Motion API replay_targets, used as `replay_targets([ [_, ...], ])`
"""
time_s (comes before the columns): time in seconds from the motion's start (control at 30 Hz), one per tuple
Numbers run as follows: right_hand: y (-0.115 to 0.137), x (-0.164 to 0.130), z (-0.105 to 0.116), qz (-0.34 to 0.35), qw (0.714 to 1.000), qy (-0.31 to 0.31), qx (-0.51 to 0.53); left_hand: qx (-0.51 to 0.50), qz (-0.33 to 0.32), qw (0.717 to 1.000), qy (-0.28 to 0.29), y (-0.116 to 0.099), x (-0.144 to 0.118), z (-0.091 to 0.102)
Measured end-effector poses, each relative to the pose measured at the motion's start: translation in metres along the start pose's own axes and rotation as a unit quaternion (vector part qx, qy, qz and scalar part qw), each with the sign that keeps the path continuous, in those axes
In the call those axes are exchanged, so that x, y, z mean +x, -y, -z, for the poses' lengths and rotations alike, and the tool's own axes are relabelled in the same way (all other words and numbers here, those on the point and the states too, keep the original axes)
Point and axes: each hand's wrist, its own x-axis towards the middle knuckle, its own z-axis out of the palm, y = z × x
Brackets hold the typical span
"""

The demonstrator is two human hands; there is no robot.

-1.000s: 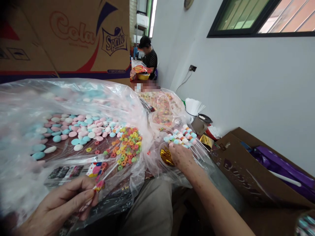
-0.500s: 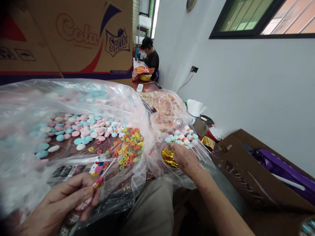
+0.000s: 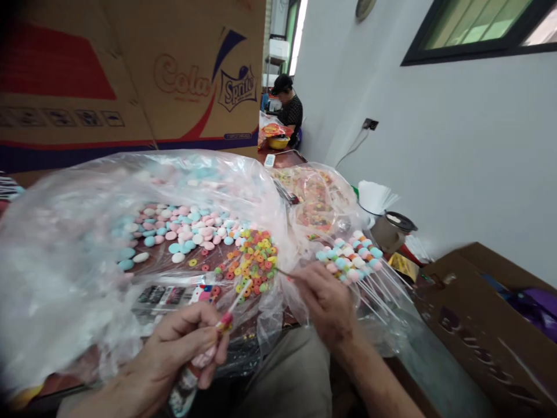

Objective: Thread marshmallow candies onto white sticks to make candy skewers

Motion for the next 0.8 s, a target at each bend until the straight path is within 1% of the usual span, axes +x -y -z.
replay_targets([
  [0.07, 0.033, 0.002, -0.022, 0.028, 0.995, 0.005, 0.09, -0.032, -0.004, 0.999, 0.009, 0.002, 0.004, -0.006],
  [0.13, 0.058, 0.003, -0.04, 0.036, 0.986, 0.024, 0.159, -0.058, -0.017, 0.998, -0.004, 0.003, 0.006, -0.009],
  [0.17, 0.067, 0.004, -0.048, 0.031, 0.981, 0.034, 0.186, -0.067, -0.025, 0.997, -0.014, 0.003, 0.007, -0.009],
  [0.23, 0.076, 0.006, -0.058, 0.016, 0.973, 0.053, 0.225, -0.077, -0.037, 0.996, -0.036, 0.004, 0.007, -0.008],
  [0.4, 0.075, 0.008, -0.068, -0.018, 0.961, 0.086, 0.264, -0.071, -0.069, 0.992, -0.08, 0.005, 0.007, -0.003],
  [0.5, 0.075, 0.007, -0.073, -0.031, 0.96, 0.085, 0.265, -0.05, -0.09, 0.988, -0.114, 0.005, 0.008, -0.002],
  [0.63, 0.077, 0.006, -0.077, -0.042, 0.968, 0.069, 0.239, -0.021, -0.077, 0.986, -0.144, 0.001, 0.011, -0.002],
  [0.73, 0.075, 0.006, -0.078, -0.049, 0.967, 0.081, 0.238, -0.014, -0.069, 0.987, -0.147, -0.001, 0.014, -0.001],
  [0.8, 0.073, 0.007, -0.075, -0.046, 0.968, 0.085, 0.233, -0.009, -0.06, 0.988, -0.144, -0.001, 0.015, 0.0],
])
